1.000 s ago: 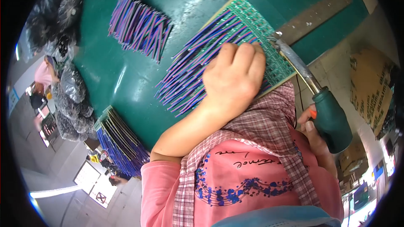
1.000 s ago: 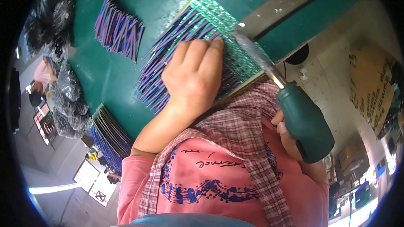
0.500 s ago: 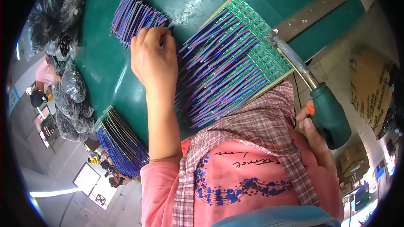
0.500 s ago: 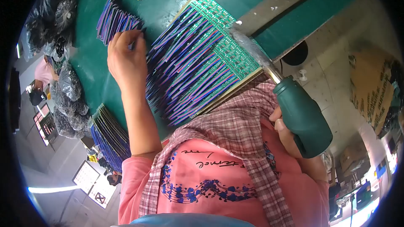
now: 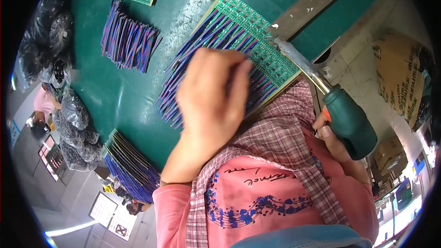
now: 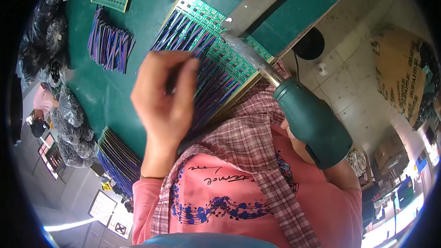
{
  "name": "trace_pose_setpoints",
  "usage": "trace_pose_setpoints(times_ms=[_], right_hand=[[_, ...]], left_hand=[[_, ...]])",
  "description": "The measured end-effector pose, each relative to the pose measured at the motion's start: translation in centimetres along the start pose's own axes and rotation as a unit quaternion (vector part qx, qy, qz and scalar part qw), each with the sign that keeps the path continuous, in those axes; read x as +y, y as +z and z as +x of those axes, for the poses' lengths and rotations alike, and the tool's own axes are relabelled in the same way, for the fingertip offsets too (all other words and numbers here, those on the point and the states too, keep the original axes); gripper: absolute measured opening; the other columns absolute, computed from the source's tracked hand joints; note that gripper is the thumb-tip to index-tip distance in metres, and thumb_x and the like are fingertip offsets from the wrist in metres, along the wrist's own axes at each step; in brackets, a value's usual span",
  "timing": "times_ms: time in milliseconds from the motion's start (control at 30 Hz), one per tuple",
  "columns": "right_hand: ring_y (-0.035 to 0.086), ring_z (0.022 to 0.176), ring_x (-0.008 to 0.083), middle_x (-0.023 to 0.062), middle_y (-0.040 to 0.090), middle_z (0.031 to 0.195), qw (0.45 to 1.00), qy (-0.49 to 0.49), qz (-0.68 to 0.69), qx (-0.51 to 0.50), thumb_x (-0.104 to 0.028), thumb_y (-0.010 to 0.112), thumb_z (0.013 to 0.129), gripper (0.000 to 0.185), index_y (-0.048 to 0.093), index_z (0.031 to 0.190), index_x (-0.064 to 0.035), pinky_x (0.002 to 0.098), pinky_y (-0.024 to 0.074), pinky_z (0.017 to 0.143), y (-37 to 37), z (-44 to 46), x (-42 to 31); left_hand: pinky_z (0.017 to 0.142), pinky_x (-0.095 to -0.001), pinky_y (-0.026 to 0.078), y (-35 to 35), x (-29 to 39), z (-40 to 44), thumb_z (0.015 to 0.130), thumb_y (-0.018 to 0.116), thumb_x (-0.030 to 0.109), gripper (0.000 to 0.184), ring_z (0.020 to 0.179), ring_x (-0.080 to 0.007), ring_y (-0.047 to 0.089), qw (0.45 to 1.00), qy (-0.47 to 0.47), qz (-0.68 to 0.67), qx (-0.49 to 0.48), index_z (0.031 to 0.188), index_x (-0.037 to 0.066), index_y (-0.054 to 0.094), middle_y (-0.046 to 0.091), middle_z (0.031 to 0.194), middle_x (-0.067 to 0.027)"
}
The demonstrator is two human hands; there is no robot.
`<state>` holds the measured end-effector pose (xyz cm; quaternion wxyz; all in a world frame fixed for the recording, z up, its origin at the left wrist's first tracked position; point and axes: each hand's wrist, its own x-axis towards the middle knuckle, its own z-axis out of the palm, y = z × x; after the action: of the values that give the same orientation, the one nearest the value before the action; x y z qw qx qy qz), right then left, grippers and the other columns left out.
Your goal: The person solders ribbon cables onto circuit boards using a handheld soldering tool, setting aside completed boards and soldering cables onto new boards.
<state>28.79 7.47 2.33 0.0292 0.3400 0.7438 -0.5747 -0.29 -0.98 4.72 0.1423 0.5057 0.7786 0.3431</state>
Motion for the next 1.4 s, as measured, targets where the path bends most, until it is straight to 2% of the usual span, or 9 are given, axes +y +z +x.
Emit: trace_pose_setpoints(times_ms=[33, 133, 300, 467, 600, 767, 867, 1267, 1400], right_hand=[[0.058, 0.071, 0.0102, 0.0079, 0.064, 0.089, 0.999, -0.006, -0.031, 0.000, -0.019, 0.064, 0.097, 0.034, 0.058, 0.123, 0.0023, 0.0271, 0.0510, 0.067, 0.0, -0.1, 0.1], [0.059, 0.072, 0.0104, 0.0077, 0.065, 0.089, 0.996, -0.031, -0.082, 0.014, -0.020, 0.064, 0.098, 0.032, 0.059, 0.120, 0.0021, 0.0272, 0.0517, 0.068, 0.1, -0.1, 0.2], [0.060, 0.073, 0.0107, 0.0075, 0.066, 0.089, 0.988, -0.012, -0.157, 0.009, -0.021, 0.063, 0.098, 0.024, 0.063, 0.108, 0.0015, 0.0281, 0.0521, 0.068, 0.2, -0.6, 0.8], [0.064, 0.078, 0.0229, 0.0049, 0.067, 0.097, 0.987, 0.018, -0.154, 0.043, -0.034, 0.086, 0.078, 0.041, 0.075, 0.115, -0.0179, 0.0383, 0.0507, 0.061, 0.9, -0.7, 1.7], [0.065, 0.076, 0.0229, 0.0050, 0.067, 0.097, 0.986, 0.031, -0.156, 0.057, -0.031, 0.087, 0.077, 0.041, 0.075, 0.114, -0.0168, 0.0388, 0.0526, 0.063, 1.2, -0.5, 1.8], [0.060, 0.071, 0.0108, 0.0083, 0.067, 0.090, 0.993, -0.030, -0.111, 0.018, -0.005, 0.058, 0.092, 0.025, 0.061, 0.116, 0.0028, 0.0286, 0.0518, 0.066, 0.0, -0.1, 0.9], [0.060, 0.072, 0.0108, 0.0081, 0.067, 0.091, 0.996, -0.029, -0.078, 0.028, -0.004, 0.058, 0.092, 0.025, 0.061, 0.116, 0.0028, 0.0284, 0.0524, 0.067, 0.2, -0.1, 0.1], [0.060, 0.074, 0.0104, 0.0071, 0.065, 0.089, 0.992, -0.008, -0.121, 0.030, -0.009, 0.061, 0.093, 0.013, 0.064, 0.101, 0.0002, 0.0275, 0.0515, 0.070, 0.7, -0.9, 1.1], [0.059, 0.073, 0.0104, 0.0065, 0.065, 0.089, 0.987, -0.053, -0.143, 0.050, -0.013, 0.062, 0.095, 0.014, 0.064, 0.100, -0.0001, 0.0275, 0.0506, 0.069, 0.8, -0.2, 1.1]], left_hand=[[0.068, -0.0401, 0.054, 1.1, -0.3, 0.2, 0.084, 0.074, -0.005, 0.018, 0.077, -0.0329, 0.065, 0.999, 0.041, 0.000, 0.008, 0.101, 0.001, 0.069, 0.064, 0.090, -0.0143], [0.062, -0.0359, 0.051, 3.5, -1.6, -0.1, 0.079, 0.075, 0.001, 0.022, 0.076, -0.0255, 0.063, 0.985, 0.117, 0.121, 0.041, 0.100, 0.004, 0.072, 0.062, 0.087, -0.0074], [0.057, -0.0349, 0.050, 4.2, -1.1, -0.3, 0.077, 0.078, -0.003, 0.022, 0.065, -0.0224, 0.061, 0.964, 0.144, 0.217, 0.050, 0.098, 0.004, 0.076, 0.064, 0.080, -0.0055], [0.056, -0.0338, 0.049, 4.1, -1.0, -0.4, 0.076, 0.079, -0.002, 0.024, 0.064, -0.0216, 0.060, 0.962, 0.142, 0.229, 0.045, 0.098, 0.004, 0.076, 0.063, 0.078, -0.0054], [0.056, -0.0339, 0.049, 4.2, -1.1, -0.4, 0.075, 0.079, -0.002, 0.024, 0.063, -0.0215, 0.060, 0.962, 0.142, 0.229, 0.049, 0.098, 0.004, 0.076, 0.062, 0.078, -0.0055], [0.056, -0.0339, 0.049, 4.3, -1.1, -0.4, 0.075, 0.079, -0.002, 0.023, 0.063, -0.0213, 0.060, 0.963, 0.140, 0.226, 0.053, 0.097, 0.004, 0.076, 0.062, 0.077, -0.0053], [0.056, -0.0339, 0.049, 4.4, -1.0, -0.4, 0.075, 0.079, -0.002, 0.022, 0.063, -0.0212, 0.060, 0.961, 0.140, 0.233, 0.057, 0.096, 0.004, 0.076, 0.061, 0.076, -0.0051], [0.056, -0.0343, 0.049, 4.5, -1.2, -0.4, 0.075, 0.078, -0.002, 0.023, 0.063, -0.0224, 0.060, 0.961, 0.141, 0.230, 0.060, 0.097, 0.004, 0.076, 0.061, 0.076, -0.0060], [0.056, -0.0343, 0.049, 4.5, -1.1, -0.4, 0.074, 0.078, -0.002, 0.024, 0.062, -0.0224, 0.059, 0.962, 0.140, 0.229, 0.055, 0.097, 0.004, 0.076, 0.060, 0.076, -0.0060]])
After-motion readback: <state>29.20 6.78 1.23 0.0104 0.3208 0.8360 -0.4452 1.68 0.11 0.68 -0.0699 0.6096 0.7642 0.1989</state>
